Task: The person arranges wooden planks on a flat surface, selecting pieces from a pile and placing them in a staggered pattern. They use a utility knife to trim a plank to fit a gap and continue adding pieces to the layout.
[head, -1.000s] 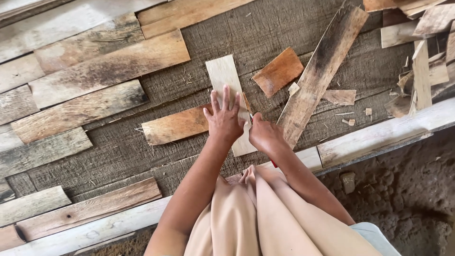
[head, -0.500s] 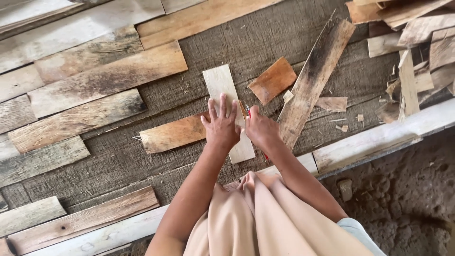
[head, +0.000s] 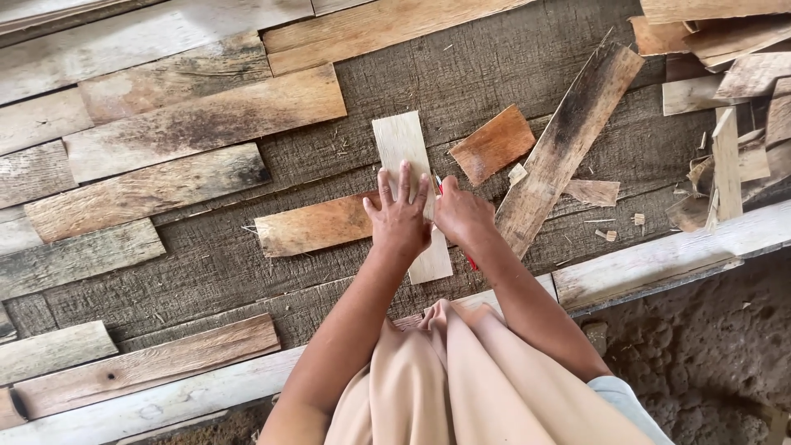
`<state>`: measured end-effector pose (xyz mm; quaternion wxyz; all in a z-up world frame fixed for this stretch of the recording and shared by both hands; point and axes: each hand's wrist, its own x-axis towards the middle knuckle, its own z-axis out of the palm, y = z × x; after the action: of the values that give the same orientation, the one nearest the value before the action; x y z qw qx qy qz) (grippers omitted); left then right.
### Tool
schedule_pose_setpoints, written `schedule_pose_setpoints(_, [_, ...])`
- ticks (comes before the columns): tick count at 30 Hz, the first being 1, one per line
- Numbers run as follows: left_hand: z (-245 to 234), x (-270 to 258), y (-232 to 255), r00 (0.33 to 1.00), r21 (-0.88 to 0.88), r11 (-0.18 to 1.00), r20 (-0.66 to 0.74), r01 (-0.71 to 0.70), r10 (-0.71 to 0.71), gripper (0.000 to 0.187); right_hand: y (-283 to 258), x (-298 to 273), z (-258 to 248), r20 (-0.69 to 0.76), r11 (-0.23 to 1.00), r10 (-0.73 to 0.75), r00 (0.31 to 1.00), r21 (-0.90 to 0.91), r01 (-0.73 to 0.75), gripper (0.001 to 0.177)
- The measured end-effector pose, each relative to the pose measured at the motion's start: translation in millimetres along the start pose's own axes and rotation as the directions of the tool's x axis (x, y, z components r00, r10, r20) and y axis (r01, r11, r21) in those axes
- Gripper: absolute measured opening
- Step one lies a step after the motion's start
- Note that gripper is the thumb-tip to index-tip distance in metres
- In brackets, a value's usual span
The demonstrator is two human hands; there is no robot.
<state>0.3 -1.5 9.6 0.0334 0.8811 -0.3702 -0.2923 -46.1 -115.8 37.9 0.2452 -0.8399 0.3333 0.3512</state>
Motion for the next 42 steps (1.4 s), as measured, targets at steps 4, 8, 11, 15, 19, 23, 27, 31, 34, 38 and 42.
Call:
schedule_pose_setpoints(4, [0.4, -0.2, 0.3, 1.0, 0.007, 1.0, 0.003, 0.009, -0.009, 0.086, -1.5, -1.8, 3.1, -0.02, 1.0, -0.009, 1.0, 0.03, 0.01, 0.032])
schedule_pose_setpoints(8, [1.1, 0.7, 0.2, 1.0, 0.023, 1.0, -0.003, 0.007, -0.007, 0.085, -9.5, -12.3, -8.5, -0.011, 1.0, -0.004, 1.0, 0.022, 0.004, 0.034])
schedule_pose_setpoints(11, [4.8, -0.3, -0.8, 1.0, 0.012, 1.0, -0.012, 0.006, -0.006, 0.084, -13.9, -29.0, -15.6, 0.024, 0.998, -0.016, 1.0, 0.066, 0.014, 0.036])
schedule_pose_setpoints(15, [0.3, -0.7, 0.4, 1.0, 0.018, 1.0, -0.026, 0.012, -0.011, 0.08, 9.2, -10.2, 7.7, 0.076, 0.998, -0.02, 0.997, 0.053, 0.016, 0.046])
schedule_pose_setpoints(19, [-1.3, 0.8, -1.4, 1.0, 0.014, 1.0, -0.027, -0.003, 0.003, 0.081, 11.3, -39.5, 14.3, 0.087, 0.997, -0.006, 0.996, 0.076, 0.0, 0.041])
schedule_pose_setpoints(23, [6.4, -2.2, -3.7, 1.0, 0.03, 0.999, -0.016, -0.011, 0.011, 0.086, 45.5, -49.3, 56.8, 0.078, 0.999, -0.006, 0.997, 0.053, 0.002, 0.037])
schedule_pose_setpoints(27, [-4.2, -2.6, -10.5, 0.999, 0.031, 0.998, -0.016, -0.046, 0.046, 0.09, 50.2, -72.9, 53.6, -0.124, 0.994, 0.059, 0.991, 0.101, -0.046, 0.031])
schedule_pose_setpoints(31, [-14.4, -14.6, -34.9, 0.996, -0.113, 0.991, -0.063, -0.07, 0.063, 0.077, 19.2, -74.2, 64.2, -0.25, 0.98, -0.07, 0.966, 0.164, 0.113, 0.04])
schedule_pose_setpoints(34, [-7.1, -34.0, -53.7, 0.976, -0.131, 0.991, -0.21, 0.036, -0.063, 0.063, 15.2, -59.4, 78.3, -0.256, 0.991, -0.062, 0.965, 0.099, 0.09, 0.059])
schedule_pose_setpoints(38, [14.5, -30.9, -69.6, 0.968, -0.062, 0.975, -0.125, 0.212, -0.219, 0.076, 33.9, -24.6, 95.0, -0.261, 0.983, 0.014, 0.965, 0.18, 0.034, 0.075])
schedule_pose_setpoints(42, [43.0, 8.1, -92.4, 0.951, -0.065, 0.983, -0.248, 0.172, -0.183, 0.048, 23.5, -60.2, 54.4, -0.121, 0.929, 0.058, 0.991, 0.371, -0.009, 0.054])
